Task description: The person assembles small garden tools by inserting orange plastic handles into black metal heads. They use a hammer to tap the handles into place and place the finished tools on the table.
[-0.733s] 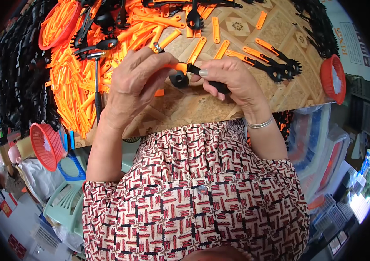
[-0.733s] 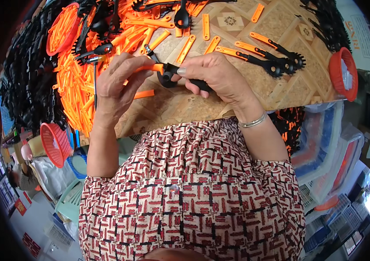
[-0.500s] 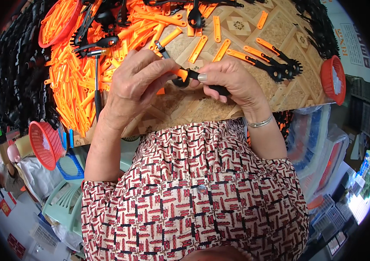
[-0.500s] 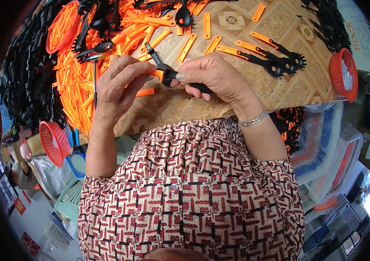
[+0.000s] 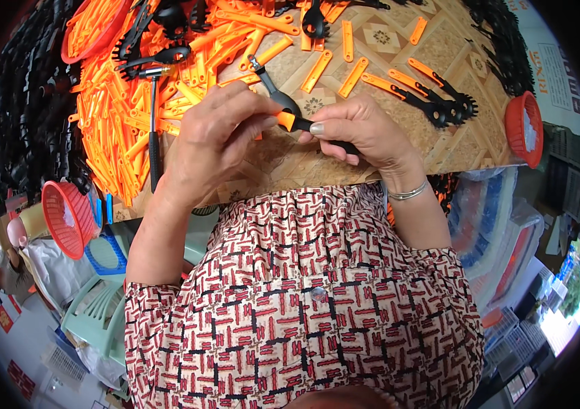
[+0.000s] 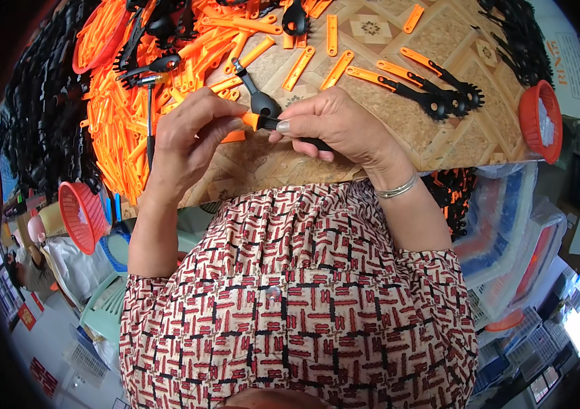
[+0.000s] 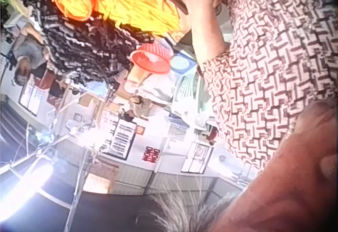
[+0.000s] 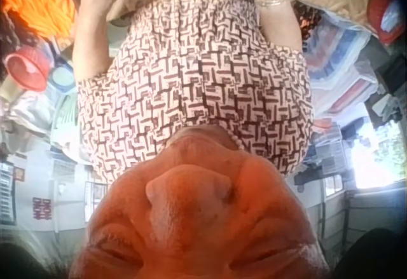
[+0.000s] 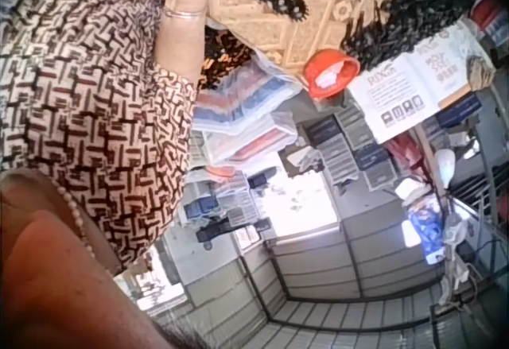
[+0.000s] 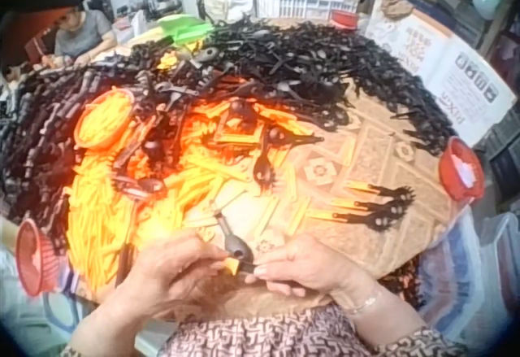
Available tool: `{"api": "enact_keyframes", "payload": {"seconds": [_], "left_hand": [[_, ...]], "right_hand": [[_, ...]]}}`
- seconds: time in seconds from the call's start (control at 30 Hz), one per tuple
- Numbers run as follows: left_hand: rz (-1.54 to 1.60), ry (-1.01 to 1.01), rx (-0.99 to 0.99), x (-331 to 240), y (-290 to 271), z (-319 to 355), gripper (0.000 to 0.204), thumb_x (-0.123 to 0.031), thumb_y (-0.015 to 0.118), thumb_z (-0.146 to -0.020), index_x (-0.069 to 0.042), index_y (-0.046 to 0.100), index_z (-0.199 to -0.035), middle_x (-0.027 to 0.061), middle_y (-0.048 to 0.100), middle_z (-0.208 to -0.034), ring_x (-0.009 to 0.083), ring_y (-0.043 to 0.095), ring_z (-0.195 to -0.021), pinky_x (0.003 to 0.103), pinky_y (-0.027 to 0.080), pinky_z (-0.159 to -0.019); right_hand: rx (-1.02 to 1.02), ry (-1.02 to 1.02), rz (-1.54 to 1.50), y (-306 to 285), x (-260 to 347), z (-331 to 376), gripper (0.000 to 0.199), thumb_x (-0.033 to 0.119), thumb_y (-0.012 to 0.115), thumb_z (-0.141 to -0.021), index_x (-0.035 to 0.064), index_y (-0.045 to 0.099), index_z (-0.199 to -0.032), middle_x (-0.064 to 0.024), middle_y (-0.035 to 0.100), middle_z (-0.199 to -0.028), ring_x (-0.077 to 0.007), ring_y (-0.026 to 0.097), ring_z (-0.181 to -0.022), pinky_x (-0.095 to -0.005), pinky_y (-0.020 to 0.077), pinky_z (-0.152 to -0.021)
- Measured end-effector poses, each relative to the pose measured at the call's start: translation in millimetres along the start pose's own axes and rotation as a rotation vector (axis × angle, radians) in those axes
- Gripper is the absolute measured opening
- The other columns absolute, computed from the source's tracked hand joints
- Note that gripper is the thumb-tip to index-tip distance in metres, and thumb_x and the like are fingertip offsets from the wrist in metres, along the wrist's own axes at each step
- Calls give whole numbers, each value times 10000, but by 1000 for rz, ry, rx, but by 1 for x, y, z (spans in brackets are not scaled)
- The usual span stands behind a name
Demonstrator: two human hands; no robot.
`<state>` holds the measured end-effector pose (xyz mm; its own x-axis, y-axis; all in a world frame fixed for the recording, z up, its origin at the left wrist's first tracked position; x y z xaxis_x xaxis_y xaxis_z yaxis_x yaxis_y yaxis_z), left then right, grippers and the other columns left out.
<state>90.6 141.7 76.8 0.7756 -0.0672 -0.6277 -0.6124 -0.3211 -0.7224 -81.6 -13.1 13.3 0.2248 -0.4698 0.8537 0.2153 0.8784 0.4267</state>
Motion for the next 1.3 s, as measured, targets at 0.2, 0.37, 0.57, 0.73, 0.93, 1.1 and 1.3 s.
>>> {"api": "enact_keyframes", "payload": {"seconds": [0.2, 0.37, 0.57, 0.73, 0.93, 1.1, 1.3], "left_hand": [[-128, 98, 16, -6, 2, 2, 178, 7, 765, -836, -45, 729, -1002, 74, 653, -835, 234, 641, -770, 329, 496, -690], [-193, 55, -12, -10, 7, 6, 185, 2, 767, -833, -42, 731, -1008, 83, 637, -825, 249, 632, -777, 342, 492, -688], [-54, -84, 20, 4, 22, 17, 168, -26, 762, -862, -32, 732, -1027, 89, 637, -839, 249, 638, -802, 342, 502, -726], [16, -77, -44, 10, 29, 0, 164, -110, 729, -914, -50, 726, -1066, 85, 660, -949, 278, 658, -881, 399, 520, -793], [-451, 189, 42, 41, 49, -63, 353, -98, 707, -824, -168, 722, -1170, 67, 640, -1171, 290, 626, -1083, 425, 512, -909], [-611, 493, 148, 49, 52, -89, 283, -110, 707, -812, -170, 718, -1088, 12, 625, -1207, 272, 555, -1186, 392, 511, -946], [-407, 301, -39, 61, 5, -67, 202, -43, 707, -865, -94, 695, -1061, 48, 680, -1086, 288, 612, -1067, 397, 521, -898]], "right_hand": [[33, 34, -49, -4, -6, 3, 240, 158, 663, -997, -63, 749, -1030, 2, 613, -628, -13, 505, -477, -164, 362, -406], [-27, -83, 285, 2, -2, 7, 195, 143, 686, -975, -32, 749, -1036, -30, 609, -607, -61, 545, -506, -245, 425, -472], [-130, -759, 1069, 6, -2, 11, 147, 136, 710, -905, 24, 720, -1000, -153, 613, -716, -308, 598, -574, -398, 478, -567], [-349, -590, 1224, 0, 3, 36, 168, 187, 727, -901, 45, 723, -991, -139, 641, -832, -332, 625, -777, -428, 485, -696], [-573, -513, 1431, -24, -4, 66, 220, 174, 759, -842, 42, 720, -1015, -104, 578, -858, -315, 597, -884, -431, 471, -793], [-679, -576, 1497, -25, -11, 68, 186, 125, 772, -807, 56, 724, -973, -97, 585, -867, -309, 599, -891, -424, 464, -801], [-843, -543, 1429, -43, -6, 74, 149, 94, 757, -833, 62, 737, -977, -82, 633, -866, -285, 601, -823, -387, 468, -751]]}}
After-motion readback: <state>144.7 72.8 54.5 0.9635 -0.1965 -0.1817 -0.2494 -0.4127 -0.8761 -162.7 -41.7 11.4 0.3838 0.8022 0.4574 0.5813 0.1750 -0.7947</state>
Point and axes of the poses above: each hand's wrist, its own z-axis away from the middle knuckle, its own y-axis out of the palm, x = y × z, the point moved 2 cm from there along -z, towards the middle knuckle
